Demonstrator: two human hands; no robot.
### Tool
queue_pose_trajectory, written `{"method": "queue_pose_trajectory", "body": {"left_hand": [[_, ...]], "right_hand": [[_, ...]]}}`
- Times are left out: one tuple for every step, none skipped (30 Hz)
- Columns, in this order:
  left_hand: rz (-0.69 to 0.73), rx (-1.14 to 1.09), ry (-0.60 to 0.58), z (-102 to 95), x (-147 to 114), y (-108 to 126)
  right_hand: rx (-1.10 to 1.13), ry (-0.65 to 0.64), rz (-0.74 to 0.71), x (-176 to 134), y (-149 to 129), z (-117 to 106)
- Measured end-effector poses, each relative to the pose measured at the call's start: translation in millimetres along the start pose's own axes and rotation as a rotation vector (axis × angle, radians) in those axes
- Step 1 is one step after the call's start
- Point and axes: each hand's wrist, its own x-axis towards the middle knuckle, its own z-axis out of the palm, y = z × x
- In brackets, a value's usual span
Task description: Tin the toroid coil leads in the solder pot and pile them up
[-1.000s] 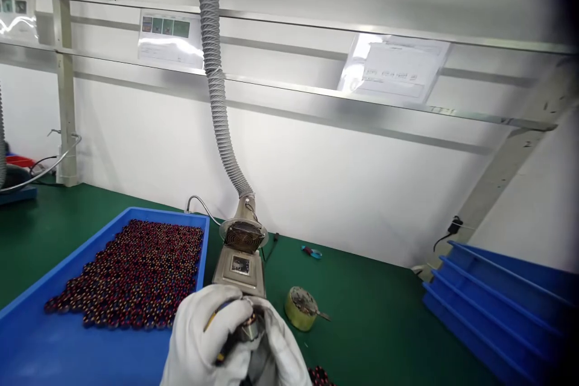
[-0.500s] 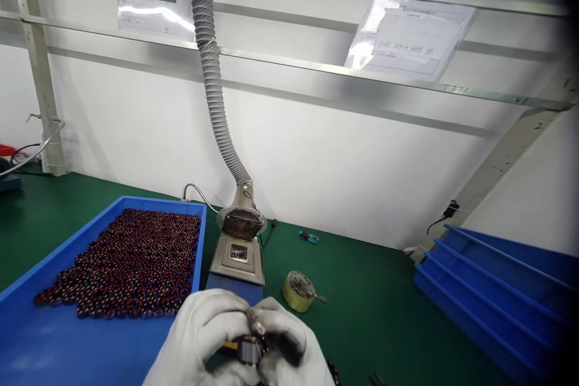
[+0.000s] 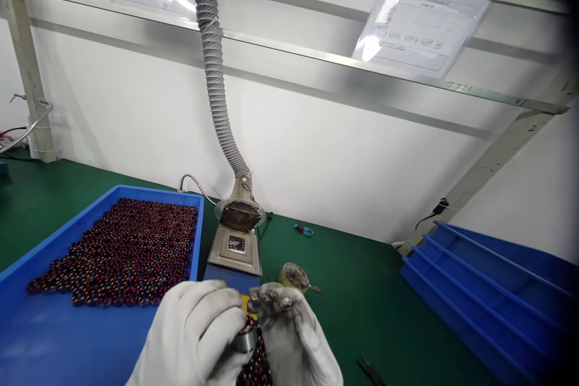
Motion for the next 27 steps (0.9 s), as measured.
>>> {"method": "queue_pose_trajectory", "body": {"left_hand": [[-0.005, 0.012, 0.007, -0.7, -0.2, -0.7], [-0.002, 0.031, 0.016, -1.0, -0.3, -1.3], [0.007, 0.055, 0.027, -0.9, -0.5, -1.6], [0.013, 0.081, 0.040, -0.3, -0.7, -1.6], [0.014, 0.103, 0.054, 0.8, -0.9, -1.3], [0.014, 0.114, 0.065, 2.1, -1.3, -0.9], [0.007, 0.107, 0.070, 3.6, -1.8, -0.4], [-0.011, 0.080, 0.066, 5.0, -2.4, -0.1], [-0.032, 0.033, 0.055, 6.1, -3.2, -0.2], [-0.054, -0.025, 0.032, 6.8, -4.0, -0.8], [-0.076, -0.087, -0.001, 7.0, -5.0, -1.9], [-0.098, -0.148, -0.044, 6.7, -6.0, -3.6], [-0.113, -0.204, -0.088, 6.2, -7.0, -5.6], [-0.121, -0.257, -0.125, 5.6, -8.0, -7.8], [-0.123, -0.308, -0.145, 5.3, -9.0, -9.9], [-0.126, -0.361, -0.143, 5.4, -9.9, -11.8], [-0.137, -0.422, -0.116, 6.2, -10.5, -13.3], [-0.161, -0.496, -0.075, 7.7, -11.0, -14.3], [-0.205, -0.583, -0.029, 9.6, -11.2, -14.9], [-0.273, -0.678, 0.009, 11.7, -11.3, -15.3], [-0.358, -0.771, 0.043, 13.6, -11.3, -15.7], [-0.455, -0.853, 0.077, 15.0, -11.4, -16.3], [-0.555, -0.920, 0.120, 15.6, -11.6, -17.3], [-0.652, -0.961, 0.166, 15.3, -11.7, -18.4], [-0.739, -0.976, 0.201, 14.3, -11.8, -19.5], [-0.805, -0.972, 0.212, 12.7, -11.7, -20.4], [-0.846, -0.955, 0.188, 11.1, -11.3, -20.6]], "right_hand": [[-0.026, 0.022, -0.001, -1.9, 0.8, -0.3], [-0.065, 0.027, 0.016, -3.8, 2.7, -0.8], [-0.111, 0.019, 0.050, -5.4, 5.9, -1.6], [-0.154, 0.006, 0.088, -6.5, 10.3, -2.7], [-0.192, -0.007, 0.123, -6.8, 15.5, -4.2], [-0.220, -0.015, 0.150, -6.2, 21.1, -5.9], [-0.231, -0.025, 0.174, -4.7, 26.6, -7.9], [-0.223, -0.039, 0.193, -2.4, 31.4, -10.0], [-0.202, -0.056, 0.211, 0.4, 35.2, -12.2], [-0.178, -0.075, 0.230, 3.5, 37.7, -14.3], [-0.158, -0.093, 0.249, 6.5, 38.7, -16.2], [-0.144, -0.111, 0.267, 9.1, 38.6, -17.7], [-0.138, -0.127, 0.281, 11.1, 37.6, -18.8], [-0.141, -0.138, 0.289, 12.5, 36.3, -19.3], [-0.146, -0.150, 0.298, 13.3, 35.3, -19.5], [-0.150, -0.160, 0.303, 13.7, 35.2, -19.1], [-0.150, -0.168, 0.304, 13.8, 36.1, -18.5], [-0.139, -0.169, 0.300, 13.7, 38.3, -17.7], [-0.118, -0.166, 0.291, 13.5, 41.4, -16.9], [-0.093, -0.163, 0.284, 13.3, 45.1, -16.2], [-0.069, -0.163, 0.280, 13.0, 48.6, -15.9], [-0.049, -0.164, 0.279, 12.7, 51.6, -15.9], [-0.038, -0.166, 0.280, 12.4, 53.6, -16.3], [-0.035, -0.171, 0.284, 12.1, 54.5, -17.2], [-0.033, -0.174, 0.287, 11.7, 54.4, -18.2], [-0.023, -0.169, 0.290, 11.3, 53.5, -19.2], [-0.005, -0.154, 0.293, 10.6, 52.4, -19.9]]}}
